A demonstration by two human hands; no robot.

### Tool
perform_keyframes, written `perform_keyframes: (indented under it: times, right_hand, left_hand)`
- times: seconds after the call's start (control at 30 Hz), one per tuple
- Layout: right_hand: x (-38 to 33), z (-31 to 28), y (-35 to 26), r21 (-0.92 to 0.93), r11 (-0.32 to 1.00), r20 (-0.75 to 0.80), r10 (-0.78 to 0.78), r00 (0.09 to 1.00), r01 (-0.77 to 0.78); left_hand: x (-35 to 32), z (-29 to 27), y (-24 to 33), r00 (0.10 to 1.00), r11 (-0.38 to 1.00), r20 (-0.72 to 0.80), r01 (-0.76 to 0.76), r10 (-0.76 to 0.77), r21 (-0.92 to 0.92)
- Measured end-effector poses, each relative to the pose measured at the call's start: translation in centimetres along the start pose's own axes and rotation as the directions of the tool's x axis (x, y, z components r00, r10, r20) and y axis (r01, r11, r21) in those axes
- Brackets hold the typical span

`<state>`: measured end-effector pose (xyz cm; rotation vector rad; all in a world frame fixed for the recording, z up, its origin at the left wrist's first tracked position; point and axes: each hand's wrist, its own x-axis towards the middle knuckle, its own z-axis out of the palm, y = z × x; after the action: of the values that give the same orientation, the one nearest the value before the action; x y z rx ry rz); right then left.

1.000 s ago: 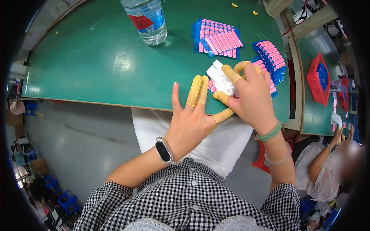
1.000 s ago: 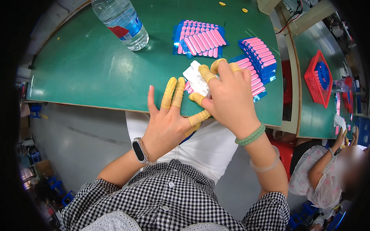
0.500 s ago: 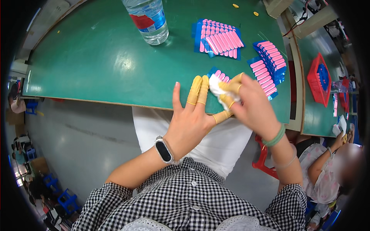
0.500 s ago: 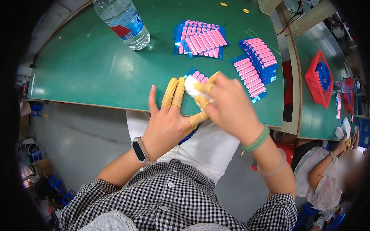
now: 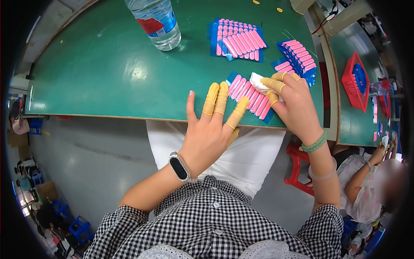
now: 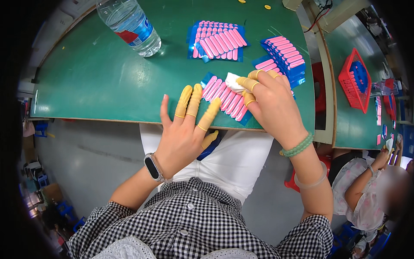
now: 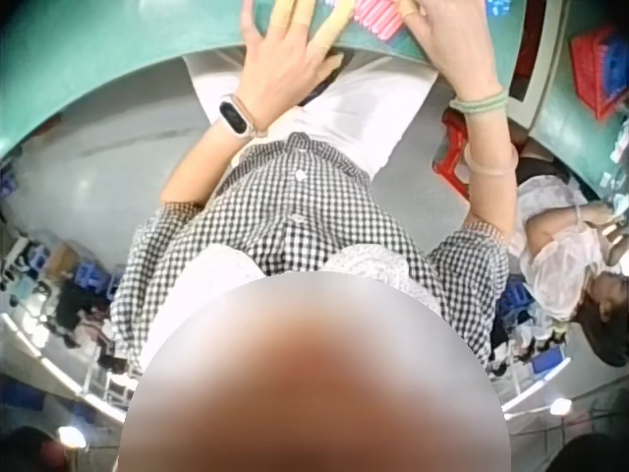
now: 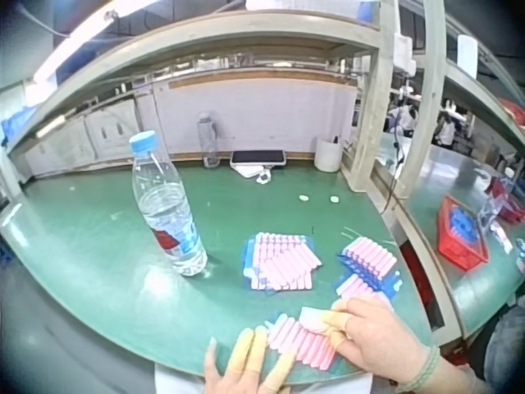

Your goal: Cleaning small pink plastic components using a cloth and liquid at a manufacturing workstation.

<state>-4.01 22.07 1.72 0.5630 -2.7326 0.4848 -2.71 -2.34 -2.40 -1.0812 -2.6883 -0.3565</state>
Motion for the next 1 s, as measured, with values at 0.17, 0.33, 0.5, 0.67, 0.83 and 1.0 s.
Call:
perform_keyframes:
  times: [0.17, 0.33, 0.5, 0.67, 0.83, 1.0]
  right_hand:
    - [-1.6, -0.2, -3.6, -0.116, 0.991, 0.016, 0.069, 0.997, -0.067]
    - [-2.5, -0.7, -1.7, -0.079, 0.990, 0.008, 0.117, 0.993, -0.116]
    - [-2.9, -0.3, -2.7, -0.138, 0.985, -0.010, 0.106, 0.994, -0.107]
    - [-4.4, -1.1, -4.5, -0.013, 0.997, 0.047, 0.073, 0.996, -0.072]
    - [-3.7, -0.6, -3.8, -0.149, 0.974, -0.027, 0.168, 0.985, -0.170]
    - [-5.9, -0.9, -6.4, 0.000, 0.982, 0.081, 0.186, 0.979, -0.186]
  left_hand:
    - [-0.4, 0.4, -0.1, 1.000, 0.991, 0.009, -0.009, 0.008, 0.134]
    - [-0.3, 0.1, 0.1, 1.000, 0.997, 0.009, 0.005, -0.006, 0.076]
    - [-0.4, 0.3, -0.1, 1.000, 0.994, -0.006, -0.021, 0.022, 0.110]
    - [-0.3, 0.4, -0.1, 1.000, 0.995, 0.004, -0.019, 0.019, 0.097]
    - [-0.1, 0.1, -0.1, 0.999, 0.996, 0.036, -0.007, 0.004, 0.089]
    - [0.3, -0.1, 0.4, 1.000, 0.999, 0.027, -0.002, 0.001, 0.035]
